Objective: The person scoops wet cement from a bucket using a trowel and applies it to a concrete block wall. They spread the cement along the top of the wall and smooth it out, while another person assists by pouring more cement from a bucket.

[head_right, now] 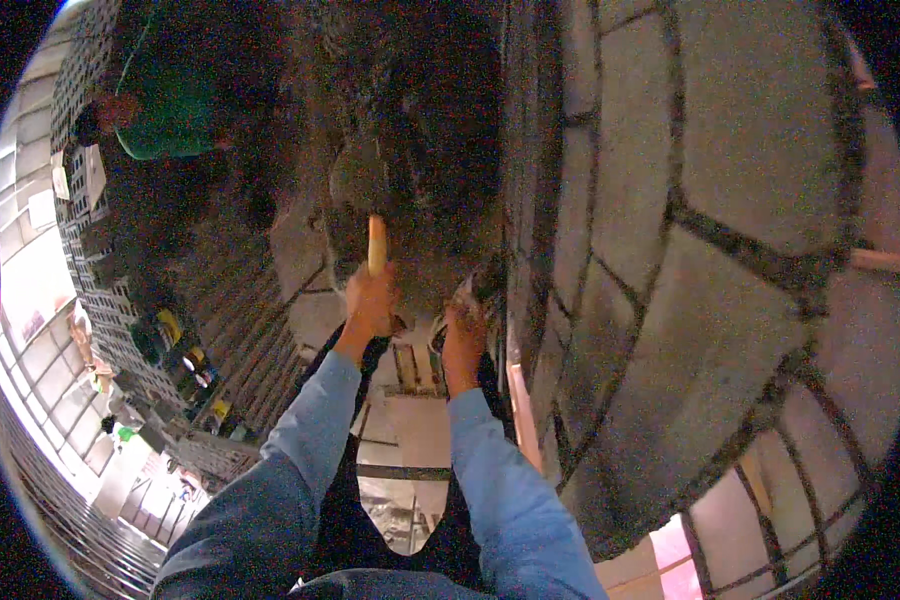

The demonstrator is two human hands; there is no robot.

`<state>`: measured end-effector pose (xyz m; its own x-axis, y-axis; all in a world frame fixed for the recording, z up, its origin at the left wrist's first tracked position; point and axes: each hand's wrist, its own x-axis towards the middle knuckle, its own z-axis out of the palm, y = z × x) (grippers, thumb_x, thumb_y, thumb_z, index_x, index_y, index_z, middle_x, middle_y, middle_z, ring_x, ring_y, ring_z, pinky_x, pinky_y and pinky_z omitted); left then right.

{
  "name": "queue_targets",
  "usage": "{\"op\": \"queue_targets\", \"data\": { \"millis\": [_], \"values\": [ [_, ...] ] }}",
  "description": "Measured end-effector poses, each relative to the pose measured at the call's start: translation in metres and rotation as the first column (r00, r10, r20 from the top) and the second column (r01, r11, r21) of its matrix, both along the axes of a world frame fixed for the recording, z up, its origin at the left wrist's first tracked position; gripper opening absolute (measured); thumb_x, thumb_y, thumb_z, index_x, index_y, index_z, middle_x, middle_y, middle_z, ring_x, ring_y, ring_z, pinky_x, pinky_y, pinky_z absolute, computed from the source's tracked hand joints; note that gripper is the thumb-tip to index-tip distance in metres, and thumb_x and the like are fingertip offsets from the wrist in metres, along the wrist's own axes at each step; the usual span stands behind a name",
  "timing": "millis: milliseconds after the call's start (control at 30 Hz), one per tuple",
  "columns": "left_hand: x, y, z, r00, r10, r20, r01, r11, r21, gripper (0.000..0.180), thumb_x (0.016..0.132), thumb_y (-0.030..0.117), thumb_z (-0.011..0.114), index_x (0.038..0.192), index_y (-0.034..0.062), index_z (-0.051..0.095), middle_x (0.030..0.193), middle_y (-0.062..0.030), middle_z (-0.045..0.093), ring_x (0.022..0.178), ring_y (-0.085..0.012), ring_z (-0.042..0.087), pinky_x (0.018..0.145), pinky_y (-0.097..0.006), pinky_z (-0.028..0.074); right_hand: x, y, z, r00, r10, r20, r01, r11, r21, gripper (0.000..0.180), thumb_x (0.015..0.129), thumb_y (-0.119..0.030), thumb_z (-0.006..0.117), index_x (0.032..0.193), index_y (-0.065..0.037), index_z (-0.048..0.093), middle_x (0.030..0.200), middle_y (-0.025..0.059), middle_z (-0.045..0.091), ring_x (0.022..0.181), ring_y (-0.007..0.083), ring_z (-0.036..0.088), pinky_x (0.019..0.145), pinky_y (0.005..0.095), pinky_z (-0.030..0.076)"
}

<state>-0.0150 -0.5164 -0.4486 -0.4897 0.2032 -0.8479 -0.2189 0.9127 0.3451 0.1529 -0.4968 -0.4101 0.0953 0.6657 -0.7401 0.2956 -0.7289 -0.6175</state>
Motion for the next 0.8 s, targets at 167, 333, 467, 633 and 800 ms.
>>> {"op": "queue_targets", "data": {
  "millis": [167, 333, 467, 633, 800],
  "values": [
    [-0.013, -0.001, 0.047, 0.994, -0.1, 0.032, 0.097, 0.993, 0.071, 0.043, 0.092, 0.037, 0.068, 0.104, -0.0032, 0.061, 0.073, -0.0146, 0.066, 0.058, -0.0268, 0.066, 0.054, -0.042, 0.051, 0.034, 0.001, -0.02, 0.996, -0.087, -0.038, 0.085, 0.995, -0.055, 0.043, 0.095, -0.028, 0.061, 0.132, -0.006, 0.06, 0.113, 0.0062, 0.067, 0.103, 0.018, 0.062, 0.089, 0.0338, 0.048],
    [-0.041, -0.034, 0.061, 0.985, -0.164, -0.049, 0.166, 0.985, 0.051, 0.047, 0.092, 0.042, 0.066, 0.107, -0.0021, 0.062, 0.078, -0.0174, 0.069, 0.061, -0.0302, 0.068, 0.054, -0.044, 0.051, -0.009, 0.045, 0.047, 0.991, -0.09, -0.097, 0.079, 0.991, -0.112, 0.042, 0.095, -0.028, 0.061, 0.131, -0.007, 0.061, 0.106, 0.005, 0.068, 0.102, 0.0171, 0.062, 0.088, 0.0344, 0.049],
    [-0.042, 0.002, 0.15, 0.986, -0.161, 0.039, 0.164, 0.98, -0.117, 0.051, 0.091, 0.045, 0.067, 0.108, -0.0034, 0.062, 0.077, -0.0177, 0.069, 0.059, -0.0288, 0.069, 0.055, -0.044, 0.053, 0.004, 0.068, 0.052, 0.962, -0.171, -0.212, 0.152, 0.983, -0.101, 0.045, 0.095, -0.028, 0.06, 0.135, -0.006, 0.059, 0.111, 0.0068, 0.069, 0.106, 0.0179, 0.063, 0.09, 0.0361, 0.05],
    [-0.077, 0.018, 0.265, 0.986, -0.168, 0.0, 0.168, 0.986, -0.019, 0.048, 0.092, 0.039, 0.068, 0.108, -0.0055, 0.061, 0.073, -0.014, 0.067, 0.053, -0.0254, 0.067, 0.05, -0.042, 0.053, -0.048, 0.13, 0.128, 0.909, -0.234, -0.345, 0.195, 0.97, -0.144, 0.053, 0.097, -0.033, 0.057, 0.142, -0.005, 0.053, 0.124, 0.0124, 0.067, 0.11, 0.021, 0.063, 0.097, 0.0363, 0.049],
    [-0.094, 0.105, 0.384, 0.938, -0.345, 0.039, 0.345, 0.939, 0.0, 0.044, 0.092, 0.036, 0.067, 0.105, -0.0046, 0.06, 0.07, -0.0114, 0.065, 0.052, -0.0226, 0.066, 0.049, -0.039, 0.053, -0.073, 0.21, 0.17, 0.823, -0.303, -0.48, 0.291, 0.951, -0.102, 0.057, 0.098, -0.039, 0.053, 0.143, -0.005, 0.051, 0.132, 0.0143, 0.063, 0.123, 0.0272, 0.059, 0.108, 0.0425, 0.042]
  ]
}}
